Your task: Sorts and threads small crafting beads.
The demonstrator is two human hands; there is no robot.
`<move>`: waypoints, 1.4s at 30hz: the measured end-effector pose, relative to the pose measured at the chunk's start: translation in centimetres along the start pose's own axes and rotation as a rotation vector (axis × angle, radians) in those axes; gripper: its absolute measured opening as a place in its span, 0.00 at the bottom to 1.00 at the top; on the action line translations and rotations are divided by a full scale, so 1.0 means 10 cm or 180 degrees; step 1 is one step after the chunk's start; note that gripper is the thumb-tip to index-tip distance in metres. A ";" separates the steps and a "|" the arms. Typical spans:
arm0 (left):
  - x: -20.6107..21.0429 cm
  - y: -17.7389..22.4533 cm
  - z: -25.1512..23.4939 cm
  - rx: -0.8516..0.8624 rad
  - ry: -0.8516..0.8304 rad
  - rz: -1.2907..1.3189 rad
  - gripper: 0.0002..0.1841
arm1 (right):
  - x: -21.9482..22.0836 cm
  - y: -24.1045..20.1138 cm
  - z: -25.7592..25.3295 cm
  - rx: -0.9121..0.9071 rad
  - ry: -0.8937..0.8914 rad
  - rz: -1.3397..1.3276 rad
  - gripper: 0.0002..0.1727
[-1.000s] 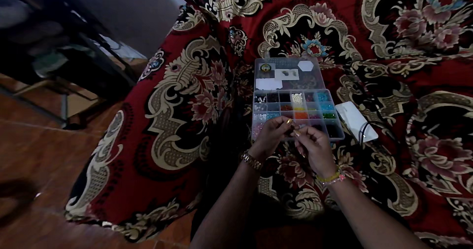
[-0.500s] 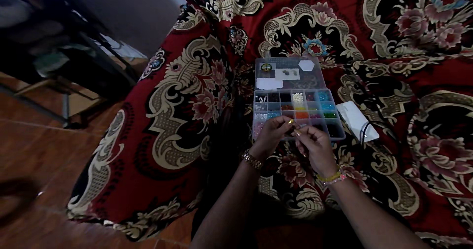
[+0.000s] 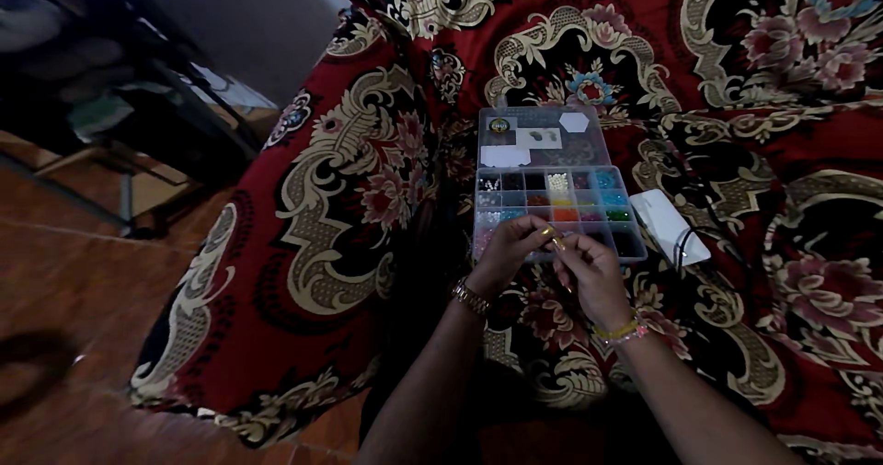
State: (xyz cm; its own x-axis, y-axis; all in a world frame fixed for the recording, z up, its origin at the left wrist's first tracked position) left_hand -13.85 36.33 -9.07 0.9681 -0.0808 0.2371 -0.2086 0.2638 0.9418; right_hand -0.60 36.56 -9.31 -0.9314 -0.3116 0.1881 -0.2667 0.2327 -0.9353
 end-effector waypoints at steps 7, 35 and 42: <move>-0.02 0.06 0.02 0.0281 0.0144 -0.0214 0.09 | -0.01 0.00 0.00 0.0037 0.0078 0.0036 0.09; -0.10 0.14 0.06 0.0567 0.0456 -0.0395 0.05 | 0.02 -0.01 -0.02 0.0147 -0.0009 0.0074 0.09; -0.21 0.71 0.50 0.1706 0.1671 -0.0560 0.08 | 0.07 -0.04 0.00 0.0007 -0.0260 0.0577 0.10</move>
State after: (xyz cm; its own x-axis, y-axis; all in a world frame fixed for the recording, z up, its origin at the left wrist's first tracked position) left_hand -18.07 33.56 -1.72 0.9042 0.4236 0.0549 0.0454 -0.2232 0.9737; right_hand -1.12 36.29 -8.83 -0.9409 -0.3385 -0.0084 -0.0958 0.2898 -0.9523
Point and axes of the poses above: each hand's wrist, its own z-axis away from the middle knuckle, its own x-axis out of the palm, y = z × x, the point moved 8 cm from there along -z, towards the middle knuckle, and after that the axes turned 15 degrees about -x, right-handed, at the moved point
